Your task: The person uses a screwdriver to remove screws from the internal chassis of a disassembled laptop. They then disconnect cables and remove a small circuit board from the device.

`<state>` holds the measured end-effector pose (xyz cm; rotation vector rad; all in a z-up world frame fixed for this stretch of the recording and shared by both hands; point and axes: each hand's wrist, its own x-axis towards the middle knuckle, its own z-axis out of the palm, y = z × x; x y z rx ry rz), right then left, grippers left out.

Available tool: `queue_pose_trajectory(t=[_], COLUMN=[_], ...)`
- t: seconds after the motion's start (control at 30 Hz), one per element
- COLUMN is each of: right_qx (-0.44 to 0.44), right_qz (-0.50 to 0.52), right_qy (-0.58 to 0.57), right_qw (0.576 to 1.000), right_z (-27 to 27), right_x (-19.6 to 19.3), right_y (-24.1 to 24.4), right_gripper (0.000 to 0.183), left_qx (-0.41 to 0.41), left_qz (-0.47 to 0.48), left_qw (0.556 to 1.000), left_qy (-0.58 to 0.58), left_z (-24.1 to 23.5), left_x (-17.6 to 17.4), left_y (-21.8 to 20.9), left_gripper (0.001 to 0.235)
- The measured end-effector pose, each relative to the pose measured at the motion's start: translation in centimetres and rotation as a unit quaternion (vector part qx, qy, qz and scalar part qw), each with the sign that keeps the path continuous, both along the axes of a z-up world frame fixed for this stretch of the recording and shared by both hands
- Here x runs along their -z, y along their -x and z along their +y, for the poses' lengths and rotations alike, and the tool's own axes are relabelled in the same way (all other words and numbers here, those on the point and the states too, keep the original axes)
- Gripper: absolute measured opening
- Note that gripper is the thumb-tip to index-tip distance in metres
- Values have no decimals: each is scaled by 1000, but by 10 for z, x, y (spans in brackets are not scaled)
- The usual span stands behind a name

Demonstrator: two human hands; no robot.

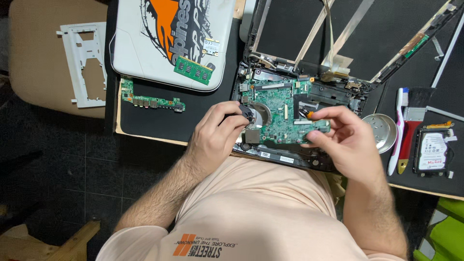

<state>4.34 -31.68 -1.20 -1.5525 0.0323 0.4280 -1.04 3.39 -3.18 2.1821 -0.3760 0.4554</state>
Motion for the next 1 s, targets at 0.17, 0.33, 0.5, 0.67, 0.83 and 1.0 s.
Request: queue_pose_trajectory(t=[0.17, 0.33, 0.5, 0.67, 0.83, 1.0], right_qx=[-19, -80, -90, -112, -137, -147], right_qz=[6, 17, 5, 44, 77, 55], right_qy=[14, 47, 49, 55, 47, 150], right_qw=[1000, 996, 995, 991, 986, 976], right_z=[-1, 15, 25, 38, 51, 59], right_x=[-8, -16, -25, -35, -30, -35], right_y=[-14, -11, -11, -6, -1, 4], right_gripper=[48, 51, 60, 62, 75, 80], left_qx=[6, 13, 8, -21, -14, -9], left_qz=[7, 19, 18, -4, -1, 5], left_qw=[1000, 1000, 1000, 1000, 1000, 1000], left_qy=[-9, -12, -7, -1, 1, 11], left_z=[-1, 0, -1, -6, -7, -7], left_x=[-8, -13, -18, -7, -12, -21], left_y=[-3, -4, -3, 0, -1, -4], left_gripper=[4, 5, 5, 5, 5, 4])
